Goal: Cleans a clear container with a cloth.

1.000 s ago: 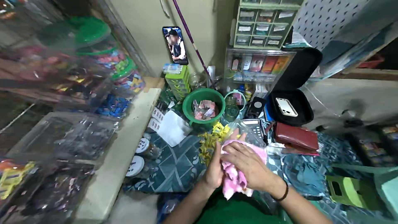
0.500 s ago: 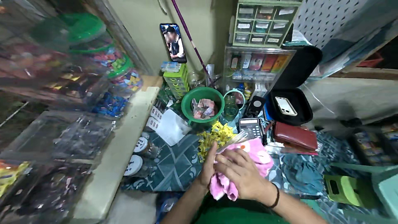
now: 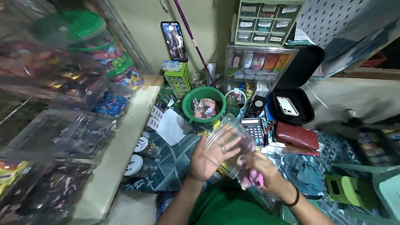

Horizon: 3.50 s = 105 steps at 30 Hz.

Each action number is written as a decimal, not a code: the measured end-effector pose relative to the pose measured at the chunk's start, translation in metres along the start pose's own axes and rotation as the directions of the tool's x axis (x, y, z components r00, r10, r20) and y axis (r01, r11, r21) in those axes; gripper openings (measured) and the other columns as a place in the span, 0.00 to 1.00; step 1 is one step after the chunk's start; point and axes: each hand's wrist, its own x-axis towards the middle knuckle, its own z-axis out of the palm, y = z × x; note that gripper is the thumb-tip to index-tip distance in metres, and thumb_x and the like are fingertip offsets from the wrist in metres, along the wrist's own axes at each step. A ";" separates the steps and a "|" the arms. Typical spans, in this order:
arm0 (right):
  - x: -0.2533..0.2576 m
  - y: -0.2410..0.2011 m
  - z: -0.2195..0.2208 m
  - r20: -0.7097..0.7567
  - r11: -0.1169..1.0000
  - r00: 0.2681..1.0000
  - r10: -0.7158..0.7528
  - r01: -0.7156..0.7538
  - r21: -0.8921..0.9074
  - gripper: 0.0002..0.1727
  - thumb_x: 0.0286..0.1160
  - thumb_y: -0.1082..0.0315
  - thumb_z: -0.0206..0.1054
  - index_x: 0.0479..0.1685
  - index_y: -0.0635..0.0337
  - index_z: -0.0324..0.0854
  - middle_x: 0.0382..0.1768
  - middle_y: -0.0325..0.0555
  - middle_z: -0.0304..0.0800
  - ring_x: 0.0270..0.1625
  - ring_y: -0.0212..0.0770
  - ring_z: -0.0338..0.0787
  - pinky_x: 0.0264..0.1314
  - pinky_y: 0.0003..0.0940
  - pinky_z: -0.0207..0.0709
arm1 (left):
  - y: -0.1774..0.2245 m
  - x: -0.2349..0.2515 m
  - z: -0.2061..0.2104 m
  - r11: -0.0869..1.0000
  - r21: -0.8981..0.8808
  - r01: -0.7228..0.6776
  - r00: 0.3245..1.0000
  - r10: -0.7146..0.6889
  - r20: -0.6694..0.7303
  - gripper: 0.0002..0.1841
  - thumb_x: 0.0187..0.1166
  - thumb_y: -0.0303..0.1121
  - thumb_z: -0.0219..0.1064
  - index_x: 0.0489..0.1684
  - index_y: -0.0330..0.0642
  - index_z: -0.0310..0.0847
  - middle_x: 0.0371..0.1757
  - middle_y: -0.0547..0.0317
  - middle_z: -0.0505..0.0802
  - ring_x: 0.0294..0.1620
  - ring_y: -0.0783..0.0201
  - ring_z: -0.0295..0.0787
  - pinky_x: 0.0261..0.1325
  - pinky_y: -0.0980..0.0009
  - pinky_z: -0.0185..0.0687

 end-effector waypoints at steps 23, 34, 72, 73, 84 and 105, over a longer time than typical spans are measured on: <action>0.037 -0.014 0.010 -0.133 0.829 0.958 0.253 -0.286 -0.481 0.22 0.72 0.59 0.60 0.62 0.58 0.84 0.61 0.46 0.93 0.50 0.53 0.88 0.48 0.49 0.72 | -0.026 -0.013 0.025 0.991 -0.115 -0.074 0.983 0.053 -0.173 0.29 0.78 0.39 0.51 0.79 0.37 0.69 0.72 0.53 0.87 0.66 0.59 0.88 0.60 0.63 0.87; 0.009 0.000 0.006 -0.154 0.825 0.956 0.251 -0.294 -0.483 0.18 0.74 0.63 0.61 0.56 0.64 0.82 0.57 0.58 0.91 0.46 0.53 0.89 0.47 0.44 0.80 | -0.012 0.000 0.010 0.960 -0.226 -0.165 0.976 0.127 -0.175 0.31 0.77 0.39 0.50 0.81 0.33 0.68 0.79 0.38 0.79 0.77 0.38 0.78 0.72 0.42 0.78; 0.013 0.003 0.025 0.119 0.945 0.992 0.027 0.014 -0.325 0.30 0.86 0.50 0.45 0.81 0.51 0.73 0.77 0.46 0.82 0.87 0.49 0.70 0.89 0.64 0.48 | -0.004 -0.004 0.013 0.998 -0.022 -0.065 0.973 0.059 -0.222 0.47 0.83 0.69 0.25 0.79 0.37 0.69 0.76 0.49 0.84 0.73 0.57 0.83 0.68 0.61 0.82; 0.017 0.008 0.020 0.102 0.925 0.992 0.072 -0.028 -0.378 0.32 0.84 0.51 0.46 0.82 0.54 0.72 0.78 0.48 0.82 0.86 0.54 0.71 0.86 0.70 0.49 | -0.006 -0.006 0.014 0.998 -0.050 -0.034 0.976 0.022 -0.218 0.47 0.82 0.70 0.27 0.79 0.38 0.70 0.75 0.50 0.84 0.72 0.57 0.83 0.66 0.61 0.82; 0.001 -0.025 0.048 0.243 0.996 0.966 -0.083 0.075 0.045 0.23 0.86 0.61 0.54 0.77 0.54 0.77 0.76 0.50 0.82 0.87 0.48 0.70 0.94 0.45 0.50 | -0.022 -0.028 0.018 0.989 0.139 -0.050 0.882 0.109 -0.459 0.36 0.91 0.57 0.29 0.61 0.44 0.84 0.54 0.59 0.96 0.55 0.67 0.94 0.58 0.68 0.90; -0.007 -0.014 0.014 0.335 0.979 0.936 0.106 -0.157 0.129 0.23 0.83 0.62 0.58 0.71 0.64 0.82 0.72 0.51 0.87 0.84 0.52 0.75 0.91 0.50 0.60 | -0.030 -0.019 -0.013 0.961 -0.105 0.256 0.823 -0.274 -0.498 0.36 0.89 0.54 0.23 0.84 0.41 0.58 0.67 0.44 0.87 0.61 0.53 0.89 0.54 0.61 0.87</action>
